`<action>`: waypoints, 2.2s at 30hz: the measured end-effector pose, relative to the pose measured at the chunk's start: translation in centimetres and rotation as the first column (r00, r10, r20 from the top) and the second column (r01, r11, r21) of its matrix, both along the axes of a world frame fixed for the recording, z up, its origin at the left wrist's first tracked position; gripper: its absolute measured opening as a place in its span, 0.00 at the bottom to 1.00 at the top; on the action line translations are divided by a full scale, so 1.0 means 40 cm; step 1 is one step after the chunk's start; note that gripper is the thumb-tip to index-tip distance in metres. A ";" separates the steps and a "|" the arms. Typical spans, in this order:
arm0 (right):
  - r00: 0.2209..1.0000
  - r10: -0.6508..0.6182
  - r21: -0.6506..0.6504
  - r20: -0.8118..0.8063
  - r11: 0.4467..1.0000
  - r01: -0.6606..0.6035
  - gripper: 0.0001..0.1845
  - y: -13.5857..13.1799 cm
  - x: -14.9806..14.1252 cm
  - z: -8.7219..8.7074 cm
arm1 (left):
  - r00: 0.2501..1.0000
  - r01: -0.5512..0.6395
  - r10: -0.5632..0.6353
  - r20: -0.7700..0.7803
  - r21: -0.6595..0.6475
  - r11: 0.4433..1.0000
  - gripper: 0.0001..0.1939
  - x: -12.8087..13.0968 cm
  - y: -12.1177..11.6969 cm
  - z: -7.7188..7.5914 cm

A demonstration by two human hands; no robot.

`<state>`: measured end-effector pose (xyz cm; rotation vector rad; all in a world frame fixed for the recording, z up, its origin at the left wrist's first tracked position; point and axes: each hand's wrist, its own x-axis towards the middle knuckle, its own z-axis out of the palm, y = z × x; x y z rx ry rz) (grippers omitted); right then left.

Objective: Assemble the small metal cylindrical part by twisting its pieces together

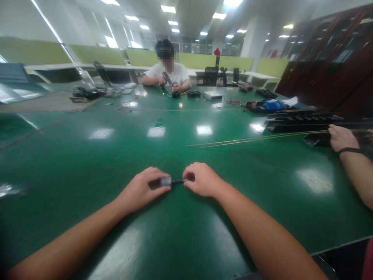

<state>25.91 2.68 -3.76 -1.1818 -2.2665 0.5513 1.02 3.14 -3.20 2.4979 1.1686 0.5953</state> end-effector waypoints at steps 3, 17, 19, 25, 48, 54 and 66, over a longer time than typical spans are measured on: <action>1.000 -0.004 -0.020 0.008 1.000 0.005 0.04 0.001 0.006 0.005 | 1.000 -0.002 0.002 0.000 -0.001 1.000 0.14 0.001 -0.002 0.002; 0.998 -0.049 -0.154 0.043 0.986 0.055 0.05 0.014 0.054 0.026 | 1.000 -0.008 0.008 0.002 0.000 1.000 0.13 0.003 -0.001 0.004; 0.999 -0.027 -0.133 0.018 0.991 0.029 0.05 0.009 0.027 0.020 | 1.000 -0.002 0.002 0.006 0.004 1.000 0.14 0.004 -0.001 0.004; 0.998 0.068 0.084 0.002 0.994 -0.068 0.06 0.007 -0.064 -0.014 | 0.998 -0.027 0.025 0.056 0.030 0.999 0.17 0.006 -0.013 0.001; 0.999 0.020 0.064 -0.047 0.998 -0.017 0.06 -0.001 -0.060 -0.014 | 0.999 0.030 -0.031 0.015 0.046 0.999 0.14 0.007 -0.001 -0.004; 0.999 0.017 0.052 -0.049 0.999 -0.014 0.04 0.001 -0.061 -0.014 | 1.000 -0.007 0.006 0.024 0.027 1.000 0.13 0.008 -0.006 -0.003; 1.000 0.005 0.025 -0.028 1.000 -0.004 0.04 -0.004 -0.047 -0.004 | 0.999 -0.010 0.009 0.032 0.021 1.000 0.13 0.007 -0.005 -0.005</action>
